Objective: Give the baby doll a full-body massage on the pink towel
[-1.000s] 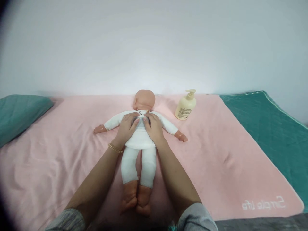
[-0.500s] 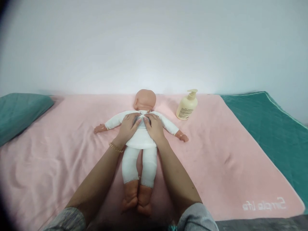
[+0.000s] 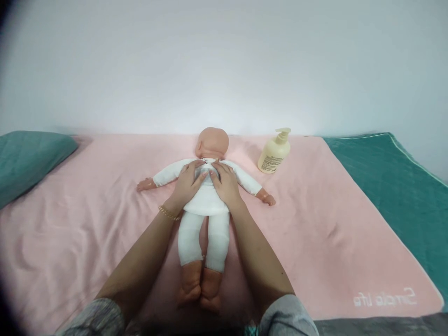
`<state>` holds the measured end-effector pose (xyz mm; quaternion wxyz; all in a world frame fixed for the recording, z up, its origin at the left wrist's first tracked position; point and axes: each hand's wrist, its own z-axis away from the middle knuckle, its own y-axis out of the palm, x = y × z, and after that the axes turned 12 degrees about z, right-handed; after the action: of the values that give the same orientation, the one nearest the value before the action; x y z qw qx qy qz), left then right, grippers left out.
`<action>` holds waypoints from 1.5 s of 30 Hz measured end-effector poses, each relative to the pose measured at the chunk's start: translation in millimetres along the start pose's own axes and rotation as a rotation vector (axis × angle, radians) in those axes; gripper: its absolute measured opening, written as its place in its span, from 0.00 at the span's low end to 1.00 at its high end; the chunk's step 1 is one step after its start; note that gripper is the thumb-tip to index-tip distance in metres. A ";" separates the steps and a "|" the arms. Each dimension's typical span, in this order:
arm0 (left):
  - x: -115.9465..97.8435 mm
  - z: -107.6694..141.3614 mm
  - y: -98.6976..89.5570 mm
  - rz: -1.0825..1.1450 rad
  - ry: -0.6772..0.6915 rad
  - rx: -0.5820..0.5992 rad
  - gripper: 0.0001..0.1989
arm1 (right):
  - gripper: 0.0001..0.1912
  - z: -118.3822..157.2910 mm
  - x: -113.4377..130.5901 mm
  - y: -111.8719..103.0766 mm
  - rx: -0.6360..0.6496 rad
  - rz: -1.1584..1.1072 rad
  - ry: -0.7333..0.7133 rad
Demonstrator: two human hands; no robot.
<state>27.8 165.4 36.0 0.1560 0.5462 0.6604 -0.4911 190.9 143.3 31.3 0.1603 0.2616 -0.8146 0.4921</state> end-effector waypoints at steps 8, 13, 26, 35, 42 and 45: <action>-37.4 6.8 -40.4 0.235 -0.052 0.013 0.23 | 0.17 7.0 15.9 -49.9 -0.149 -0.269 0.067; -71.1 15.5 -97.0 0.433 -0.031 0.521 0.24 | 0.14 13.6 23.0 -113.9 0.408 -0.454 -0.031; -45.7 14.6 -77.9 0.332 -0.084 0.892 0.23 | 0.13 17.9 22.4 -87.7 0.849 -0.283 -0.192; -44.7 11.9 -63.9 0.375 -0.210 0.891 0.16 | 0.10 18.2 17.6 -66.4 0.823 -0.323 -0.174; -42.6 12.7 -76.5 0.389 -0.189 0.837 0.18 | 0.13 15.8 9.1 -81.8 0.732 -0.346 -0.121; -42.5 10.3 -78.2 0.328 -0.169 0.787 0.18 | 0.14 16.0 4.7 -81.0 0.732 -0.336 -0.084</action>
<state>-29.0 139.0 100.1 0.0651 0.6196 0.3122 -0.7172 234.3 97.1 84.4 0.1013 0.4510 -0.5371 0.7056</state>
